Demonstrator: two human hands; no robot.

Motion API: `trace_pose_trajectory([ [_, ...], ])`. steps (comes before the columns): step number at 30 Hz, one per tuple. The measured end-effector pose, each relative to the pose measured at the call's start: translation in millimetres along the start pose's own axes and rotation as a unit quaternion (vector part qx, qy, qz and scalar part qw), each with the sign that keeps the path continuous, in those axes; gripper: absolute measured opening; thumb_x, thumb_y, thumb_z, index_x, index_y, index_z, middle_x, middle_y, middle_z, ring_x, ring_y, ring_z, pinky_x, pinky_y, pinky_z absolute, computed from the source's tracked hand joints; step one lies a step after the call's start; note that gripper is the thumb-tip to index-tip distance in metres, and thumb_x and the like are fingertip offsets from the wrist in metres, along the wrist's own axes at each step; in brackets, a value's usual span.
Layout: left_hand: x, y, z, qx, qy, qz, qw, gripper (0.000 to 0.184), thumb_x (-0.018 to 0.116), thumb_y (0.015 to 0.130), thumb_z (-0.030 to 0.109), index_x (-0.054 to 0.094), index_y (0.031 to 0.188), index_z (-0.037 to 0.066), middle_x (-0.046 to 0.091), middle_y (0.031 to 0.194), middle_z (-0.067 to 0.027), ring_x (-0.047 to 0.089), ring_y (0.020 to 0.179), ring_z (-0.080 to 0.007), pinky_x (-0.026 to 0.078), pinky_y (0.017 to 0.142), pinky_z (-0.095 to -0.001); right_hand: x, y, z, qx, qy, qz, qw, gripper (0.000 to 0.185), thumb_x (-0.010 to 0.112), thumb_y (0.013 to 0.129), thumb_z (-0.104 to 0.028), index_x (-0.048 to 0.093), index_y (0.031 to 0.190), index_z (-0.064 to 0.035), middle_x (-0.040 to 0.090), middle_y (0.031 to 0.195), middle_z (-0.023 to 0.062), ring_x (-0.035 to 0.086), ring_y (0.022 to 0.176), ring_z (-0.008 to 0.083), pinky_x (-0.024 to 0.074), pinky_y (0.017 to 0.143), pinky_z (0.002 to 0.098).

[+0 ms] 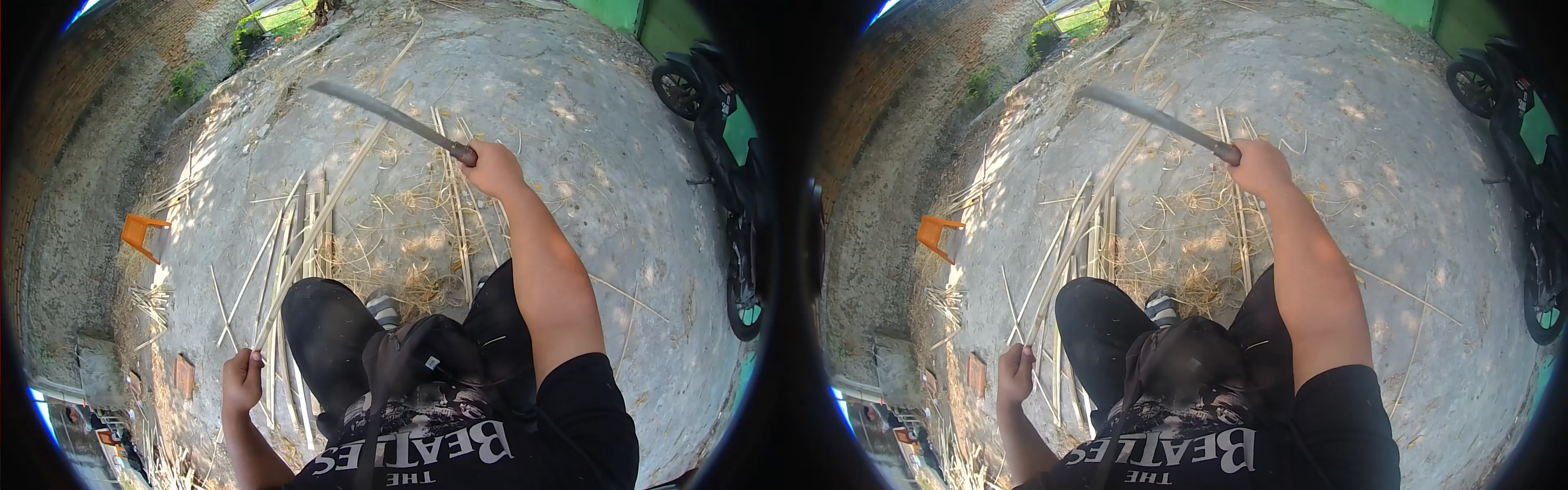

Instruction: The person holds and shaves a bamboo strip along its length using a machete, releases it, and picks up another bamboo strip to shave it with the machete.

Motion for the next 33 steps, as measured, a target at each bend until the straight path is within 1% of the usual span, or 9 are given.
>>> trace_pose_trajectory([
  [4, 9.9, -2.5, -1.7, -0.011, 0.003, -0.007, 1.000, 0.039, 0.055, 0.109, 0.025, 0.063, 0.083, -0.003, 0.056, 0.060, -0.0096, 0.048, 0.060, -0.0115, 0.040, 0.056, -0.0336, 5.7, 4.4, 29.8, 0.095, 0.045, 0.016, 0.994, 0.022, 0.070, 0.091, -0.029, 0.072, 0.104, -0.0101, 0.075, 0.096, 0.0137, 0.072, 0.092, 0.0333, 0.0561, 0.079, 0.0472],
  [8, 32.7, 13.9, 4.2, -0.001, -0.023, 0.006, 1.000, 0.039, 0.053, 0.110, 0.026, 0.063, 0.085, -0.002, 0.057, 0.063, -0.0097, 0.050, 0.062, -0.0118, 0.040, 0.056, -0.0343, 1.3, -15.5, -11.3, 0.016, 0.070, -0.029, 0.997, 0.023, 0.075, 0.088, -0.029, 0.070, 0.098, -0.0084, 0.072, 0.085, 0.0152, 0.070, 0.080, 0.0351, 0.0526, 0.073, 0.0482],
  [14, 54.5, 40.7, 26.7, -0.007, -0.031, 0.005, 0.999, 0.041, 0.052, 0.111, 0.029, 0.064, 0.086, -0.001, 0.058, 0.064, -0.0098, 0.055, 0.062, -0.0156, 0.045, 0.060, -0.0348, 27.5, -51.9, -91.6, -0.263, -0.078, -0.061, 0.960, 0.014, 0.075, 0.085, -0.022, 0.069, 0.093, -0.0124, 0.073, 0.085, 0.0123, 0.072, 0.088, 0.0332, 0.0561, 0.078, 0.0485],
  [17, 57.3, 37.4, 23.8, 0.009, -0.036, -0.007, 0.999, 0.041, 0.052, 0.111, 0.029, 0.063, 0.085, -0.001, 0.059, 0.064, -0.0092, 0.055, 0.062, -0.0154, 0.045, 0.060, -0.0346, 22.9, -57.8, -103.8, -0.326, -0.113, -0.052, 0.937, 0.011, 0.073, 0.084, -0.020, 0.069, 0.093, -0.0134, 0.073, 0.085, 0.0112, 0.072, 0.086, 0.0332, 0.0557, 0.077, 0.0488],
  [20, 48.8, 21.0, 21.9, -0.010, -0.064, -0.040, 0.997, 0.041, 0.053, 0.111, 0.028, 0.062, 0.083, 0.000, 0.057, 0.065, -0.0036, 0.052, 0.063, -0.0125, 0.043, 0.059, -0.0327, 27.1, -25.4, -57.9, -0.156, -0.076, -0.104, 0.979, 0.013, 0.073, 0.086, -0.022, 0.070, 0.095, -0.0128, 0.073, 0.087, 0.0115, 0.072, 0.086, 0.0332, 0.0561, 0.079, 0.0476],
  [23, 46.2, 10.1, 14.4, -0.029, -0.091, -0.051, 0.994, 0.040, 0.053, 0.111, 0.029, 0.062, 0.084, 0.001, 0.054, 0.065, 0.0003, 0.047, 0.062, -0.0095, 0.039, 0.057, -0.0299, 10.4, -10.8, -24.1, -0.008, 0.013, -0.060, 0.998, 0.016, 0.073, 0.087, -0.024, 0.070, 0.097, -0.0119, 0.074, 0.090, 0.0126, 0.072, 0.089, 0.0335, 0.0563, 0.082, 0.0475],
  [26, 57.2, 9.9, 20.6, -0.018, -0.098, -0.046, 0.994, 0.041, 0.052, 0.112, 0.031, 0.062, 0.085, 0.002, 0.052, 0.065, 0.0012, 0.046, 0.063, -0.0079, 0.038, 0.057, -0.0285, 15.1, -11.7, -20.3, 0.027, 0.047, -0.061, 0.997, 0.019, 0.073, 0.088, -0.026, 0.071, 0.099, -0.0116, 0.074, 0.091, 0.0133, 0.072, 0.090, 0.0341, 0.0565, 0.082, 0.0484],
  [29, 73.4, 22.7, 28.9, -0.047, -0.141, -0.055, 0.987, 0.041, 0.051, 0.112, 0.031, 0.062, 0.085, 0.003, 0.051, 0.066, 0.0023, 0.044, 0.063, -0.0067, 0.036, 0.057, -0.0277, 28.8, -23.7, -47.9, -0.089, 0.063, -0.058, 0.992, 0.023, 0.076, 0.086, -0.028, 0.069, 0.092, -0.0074, 0.071, 0.082, 0.0155, 0.070, 0.080, 0.0381, 0.0541, 0.072, 0.0489],
  [33, 90.3, 40.2, 48.8, -0.068, -0.181, -0.090, 0.977, 0.041, 0.050, 0.112, 0.033, 0.061, 0.085, 0.004, 0.048, 0.066, 0.0036, 0.043, 0.061, -0.0066, 0.035, 0.056, -0.0273, 40.5, -53.5, -96.6, -0.234, -0.020, -0.101, 0.967, 0.016, 0.074, 0.084, -0.024, 0.070, 0.094, -0.0113, 0.073, 0.086, 0.0138, 0.072, 0.085, 0.0370, 0.0563, 0.077, 0.0501],
])
Point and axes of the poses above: each hand's wrist, its own y-axis towards the middle knuckle, its own x-axis out of the palm, z = x × y, the point moved 7 cm from there along y, towards the middle knuckle
